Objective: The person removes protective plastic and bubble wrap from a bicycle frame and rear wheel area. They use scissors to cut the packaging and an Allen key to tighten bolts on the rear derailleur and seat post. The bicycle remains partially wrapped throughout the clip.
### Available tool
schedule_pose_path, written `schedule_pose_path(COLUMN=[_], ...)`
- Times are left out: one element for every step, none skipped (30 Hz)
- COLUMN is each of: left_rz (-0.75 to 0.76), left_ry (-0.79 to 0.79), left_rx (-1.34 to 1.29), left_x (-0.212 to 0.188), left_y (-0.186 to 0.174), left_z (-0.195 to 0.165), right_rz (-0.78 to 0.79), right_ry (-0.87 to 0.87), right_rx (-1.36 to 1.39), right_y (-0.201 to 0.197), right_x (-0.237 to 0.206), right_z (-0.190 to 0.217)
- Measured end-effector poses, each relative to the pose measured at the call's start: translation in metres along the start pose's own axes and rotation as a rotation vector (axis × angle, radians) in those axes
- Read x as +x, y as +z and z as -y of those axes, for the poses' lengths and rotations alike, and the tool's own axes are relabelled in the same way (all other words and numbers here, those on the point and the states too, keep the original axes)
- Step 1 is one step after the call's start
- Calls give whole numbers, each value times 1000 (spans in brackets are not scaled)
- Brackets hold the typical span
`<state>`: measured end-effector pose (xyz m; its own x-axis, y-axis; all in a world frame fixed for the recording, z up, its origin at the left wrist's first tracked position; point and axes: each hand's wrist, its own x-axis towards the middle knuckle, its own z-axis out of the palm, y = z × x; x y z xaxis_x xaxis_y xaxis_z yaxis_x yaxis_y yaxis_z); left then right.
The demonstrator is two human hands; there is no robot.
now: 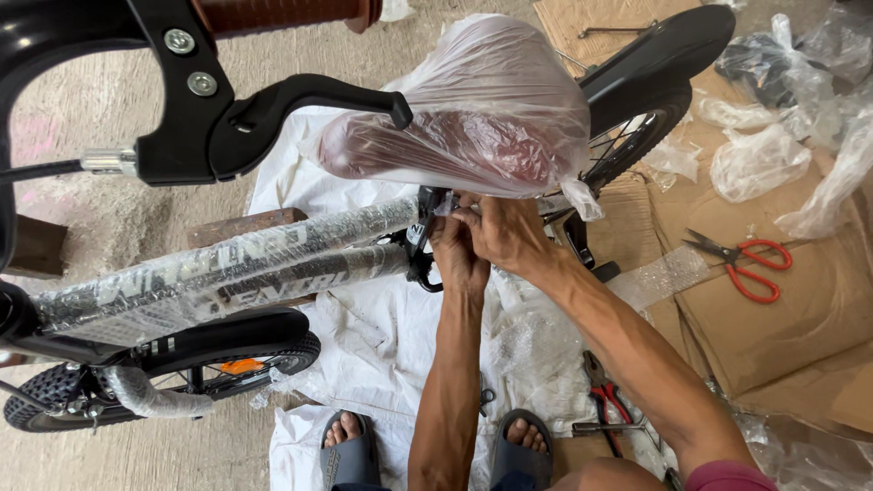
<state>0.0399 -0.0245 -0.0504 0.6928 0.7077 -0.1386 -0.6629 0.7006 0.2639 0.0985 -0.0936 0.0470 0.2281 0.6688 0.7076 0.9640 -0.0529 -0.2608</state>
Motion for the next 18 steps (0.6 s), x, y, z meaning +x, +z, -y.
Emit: schedule_pose_path(left_rz=[7,-15,-39,-60,-5,50,108,64,14,-34,-25,-14,-2,-66,-132,-194,-155,-114], left_ry=[42,46,49,53,88,120,153,154,153,152,178,205,229,216,204,193,217,243], left_rx=[26,53,79,102,132,163,194,189,184,178,153,129,106,100,93,86,86,84], left_x=[1,1,2,4,6,8,10,10,9,7,2,-3,-7,-10,-12,-12,-13,-13], left_y=[0,-2,-5,-7,-10,-11,-12,-10,-8,-3,2,9,15,22,27,32,35,37], left_z=[1,2,4,5,6,8,10,12,14,16,18,20,22,21,21,21,20,21], right_rz=[-9,-17,-24,-49,-74,-100,-130,-157,-180,-158,-139,-122,-96,-68,-39,-33,-26,-20], right_ry=[10,21,33,27,23,20,4,-12,-27,3,29,55,48,44,39,23,9,-8], right_rx=[20,42,64,63,62,61,50,39,30,36,41,45,45,46,47,44,42,41], right_y=[3,6,7,7,7,5,2,0,-4,-6,-9,-13,-16,-20,-25,-32,-39,-45], right_x=[-1,-1,-2,-4,-6,-8,-9,-10,-11,-10,-9,-7,-5,-3,-2,-2,-3,-3], right_z=[-1,-1,0,2,5,9,12,16,19,21,22,22,21,20,19,20,21,23])
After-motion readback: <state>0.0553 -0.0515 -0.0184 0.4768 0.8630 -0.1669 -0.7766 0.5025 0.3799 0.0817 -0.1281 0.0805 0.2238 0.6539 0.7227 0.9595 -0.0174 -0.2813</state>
